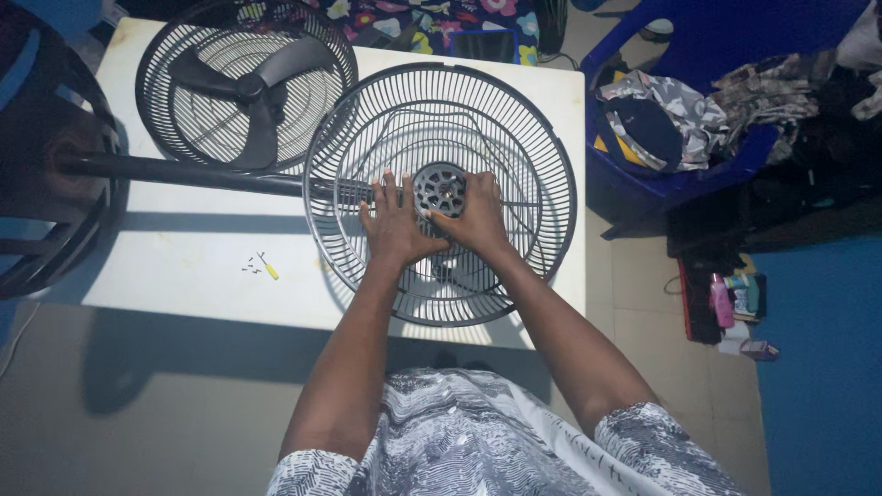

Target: The person disassembles a standing electric fan on a white table. They remove the front grille, unscrew and detach the fan blade hub, and then remove the rear grille, leaving the components separated on the table.

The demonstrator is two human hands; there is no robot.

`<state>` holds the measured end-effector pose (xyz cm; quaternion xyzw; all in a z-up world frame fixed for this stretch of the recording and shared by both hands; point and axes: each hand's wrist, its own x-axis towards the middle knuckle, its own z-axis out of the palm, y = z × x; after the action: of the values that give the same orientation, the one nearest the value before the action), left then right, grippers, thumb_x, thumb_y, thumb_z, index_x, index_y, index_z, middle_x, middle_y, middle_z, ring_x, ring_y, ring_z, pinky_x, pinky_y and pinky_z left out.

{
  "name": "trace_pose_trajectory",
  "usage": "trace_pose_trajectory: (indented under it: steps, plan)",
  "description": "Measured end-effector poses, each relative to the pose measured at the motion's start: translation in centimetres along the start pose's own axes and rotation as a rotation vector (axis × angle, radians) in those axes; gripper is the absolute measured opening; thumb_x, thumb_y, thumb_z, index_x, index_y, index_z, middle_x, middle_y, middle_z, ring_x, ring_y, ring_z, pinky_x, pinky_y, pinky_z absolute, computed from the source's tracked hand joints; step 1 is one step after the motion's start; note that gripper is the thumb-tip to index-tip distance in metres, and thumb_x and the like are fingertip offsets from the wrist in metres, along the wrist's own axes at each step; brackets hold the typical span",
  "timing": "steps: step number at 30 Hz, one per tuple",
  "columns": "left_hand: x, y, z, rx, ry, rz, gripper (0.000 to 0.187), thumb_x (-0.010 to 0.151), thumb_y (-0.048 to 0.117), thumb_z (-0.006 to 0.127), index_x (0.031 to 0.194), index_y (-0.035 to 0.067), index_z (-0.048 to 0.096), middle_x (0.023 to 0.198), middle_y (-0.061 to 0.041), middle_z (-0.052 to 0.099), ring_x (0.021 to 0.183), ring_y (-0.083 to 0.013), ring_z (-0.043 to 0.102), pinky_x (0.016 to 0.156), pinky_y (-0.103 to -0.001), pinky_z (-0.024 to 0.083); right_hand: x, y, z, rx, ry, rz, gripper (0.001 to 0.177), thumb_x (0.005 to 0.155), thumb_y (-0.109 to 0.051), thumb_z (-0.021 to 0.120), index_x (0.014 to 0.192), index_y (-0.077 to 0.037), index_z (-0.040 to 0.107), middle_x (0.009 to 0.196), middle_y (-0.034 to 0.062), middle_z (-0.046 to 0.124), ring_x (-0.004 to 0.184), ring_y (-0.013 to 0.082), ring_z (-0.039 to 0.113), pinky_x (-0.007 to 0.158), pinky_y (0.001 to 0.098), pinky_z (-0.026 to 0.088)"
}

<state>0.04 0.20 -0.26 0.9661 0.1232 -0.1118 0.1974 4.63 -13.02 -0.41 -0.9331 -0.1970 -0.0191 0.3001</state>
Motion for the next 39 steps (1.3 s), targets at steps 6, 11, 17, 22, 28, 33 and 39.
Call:
trace_pose_trajectory:
  steps: [6,11,17,22,28,33,39]
  plan:
    - [-0.1,-0.3,-0.2,0.012,-0.009,0.019,0.122,0.046,0.056,0.075,0.138,0.016,0.005,0.144,-0.011,-0.002,0.133,-0.0284,-0.003,0.104,-0.053,0.007,0.1,-1.0,0.1,-0.067,-0.024,0.086,0.075,0.059,-0.038,0.073,0.110,0.008,0.043,0.102,0.0182,0.041,0.096,0.0319,0.042,0.081,0.0418,0.039]
    - [-0.3,-0.7,-0.2,0.006,0.025,0.060,0.123,0.047,0.056,0.075,0.138,0.013,0.004,0.144,-0.014,-0.002,0.133,-0.0294,-0.002,0.103,-0.052,0.009,-0.1,-1.5,0.6,-0.112,0.047,0.098,0.076,0.059,-0.040,0.074,0.111,0.007,0.043,0.102,0.0188,0.043,0.097,0.0341,0.042,0.082,0.0427,0.039]
    - [-0.1,-1.1,-0.6,0.033,-0.013,0.086,0.122,0.049,0.056,0.074,0.138,0.013,0.002,0.144,-0.013,-0.003,0.132,-0.0291,-0.001,0.102,-0.051,0.011,-0.2,-2.3,1.9,-0.114,0.118,0.186,0.076,0.058,-0.038,0.074,0.115,0.003,0.043,0.105,0.0181,0.044,0.097,0.0346,0.043,0.081,0.0423,0.040]
    - [-0.1,-2.0,-1.1,0.034,-0.048,0.127,0.119,0.052,0.056,0.073,0.138,0.014,0.002,0.144,-0.013,-0.004,0.133,-0.0291,-0.003,0.104,-0.050,0.010,-0.1,-2.3,2.2,-0.114,0.111,0.198,0.074,0.059,-0.034,0.076,0.114,0.003,0.043,0.106,0.0176,0.046,0.100,0.0327,0.043,0.086,0.0413,0.038]
    - [-0.2,-2.5,-1.9,0.038,-0.069,0.166,0.117,0.055,0.057,0.071,0.138,0.013,0.001,0.144,-0.015,-0.005,0.133,-0.0302,-0.004,0.104,-0.048,0.009,-0.4,-2.9,1.7,-0.027,0.088,0.177,0.069,0.060,-0.021,0.076,0.116,0.000,0.042,0.108,0.0174,0.052,0.101,0.0324,0.049,0.088,0.0380,0.040]
    - [-0.3,-2.6,-2.5,0.027,-0.090,0.157,0.115,0.056,0.057,0.070,0.138,0.012,0.002,0.144,-0.015,-0.003,0.133,-0.0296,-0.003,0.105,-0.046,0.009,-0.2,-2.8,1.2,0.096,0.005,0.162,0.073,0.063,-0.008,0.072,0.124,-0.004,0.034,0.112,0.0200,0.051,0.105,0.0329,0.050,0.088,0.0356,0.041]
    - [-0.2,-3.0,-2.5,0.020,-0.068,0.180,0.116,0.054,0.057,0.071,0.138,0.012,0.003,0.143,-0.015,-0.003,0.132,-0.0301,-0.002,0.104,-0.046,0.010,-0.5,-3.2,1.9,0.083,0.034,0.153,0.072,0.066,-0.004,0.069,0.126,-0.004,0.029,0.124,0.0218,0.042,0.113,0.0332,0.044,0.093,0.0354,0.036]
